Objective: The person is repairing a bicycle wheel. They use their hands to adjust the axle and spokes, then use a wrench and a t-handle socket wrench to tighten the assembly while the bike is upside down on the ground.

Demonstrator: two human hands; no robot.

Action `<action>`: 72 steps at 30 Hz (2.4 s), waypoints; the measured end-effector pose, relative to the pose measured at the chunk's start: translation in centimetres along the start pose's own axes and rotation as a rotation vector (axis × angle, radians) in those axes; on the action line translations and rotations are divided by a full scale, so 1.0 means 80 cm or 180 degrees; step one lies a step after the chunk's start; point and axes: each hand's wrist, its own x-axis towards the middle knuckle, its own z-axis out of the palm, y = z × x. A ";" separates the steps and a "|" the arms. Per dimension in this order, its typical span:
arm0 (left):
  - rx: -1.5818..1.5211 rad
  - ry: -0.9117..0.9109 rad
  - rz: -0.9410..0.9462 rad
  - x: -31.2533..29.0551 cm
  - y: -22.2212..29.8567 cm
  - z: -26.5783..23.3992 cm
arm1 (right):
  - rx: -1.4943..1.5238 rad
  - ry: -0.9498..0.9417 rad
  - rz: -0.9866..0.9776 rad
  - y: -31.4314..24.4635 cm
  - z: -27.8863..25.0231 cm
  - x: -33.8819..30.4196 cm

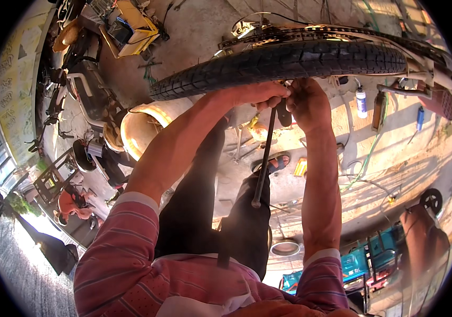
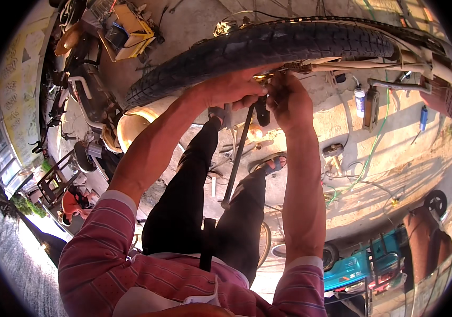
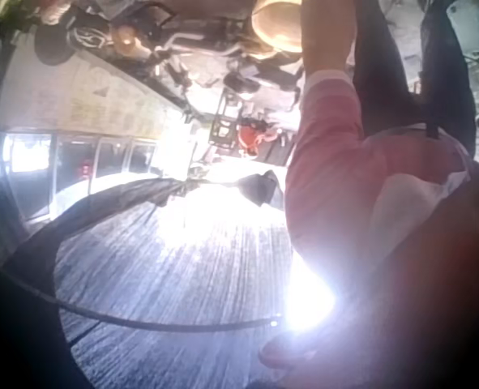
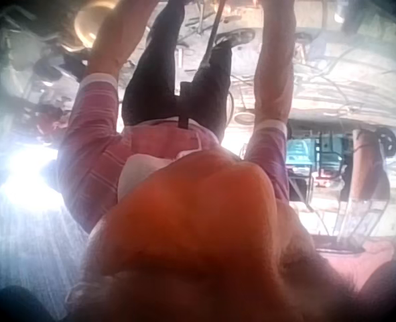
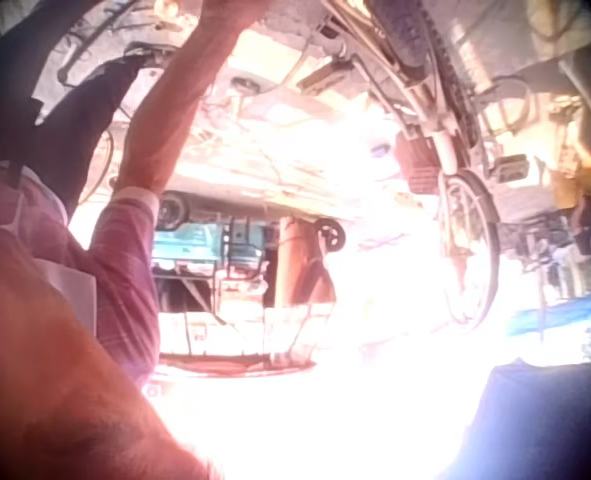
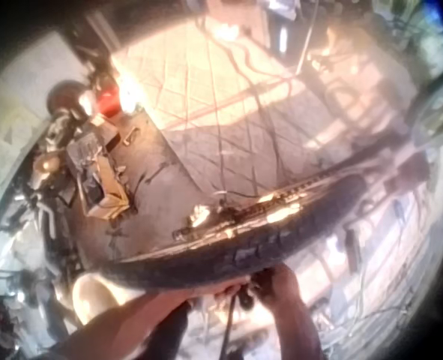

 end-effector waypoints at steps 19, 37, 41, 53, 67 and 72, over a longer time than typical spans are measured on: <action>-0.0140 -0.0080 0.0273 0.008 -0.016 -0.002 | -0.0131 0.0287 -0.0432 0.013 0.007 -0.006; -0.0042 -0.0110 0.0551 -0.008 -0.024 -0.021 | -0.6971 -0.0048 -0.4761 -0.065 0.043 -0.044; -0.0169 -0.0249 0.0482 -0.012 -0.027 -0.024 | -0.6222 -0.0908 -0.3909 -0.108 -0.001 -0.014; -0.0223 0.0469 0.0416 0.024 -0.033 0.014 | -0.6849 -0.0829 -0.5443 -0.104 0.016 -0.001; 0.0885 0.1490 0.0327 -0.004 0.008 0.055 | -0.6078 -0.1014 -0.4644 -0.109 0.018 -0.001; 0.1176 0.1033 -0.0100 -0.001 0.016 0.052 | -0.6188 -0.1021 -0.4454 -0.111 0.012 0.001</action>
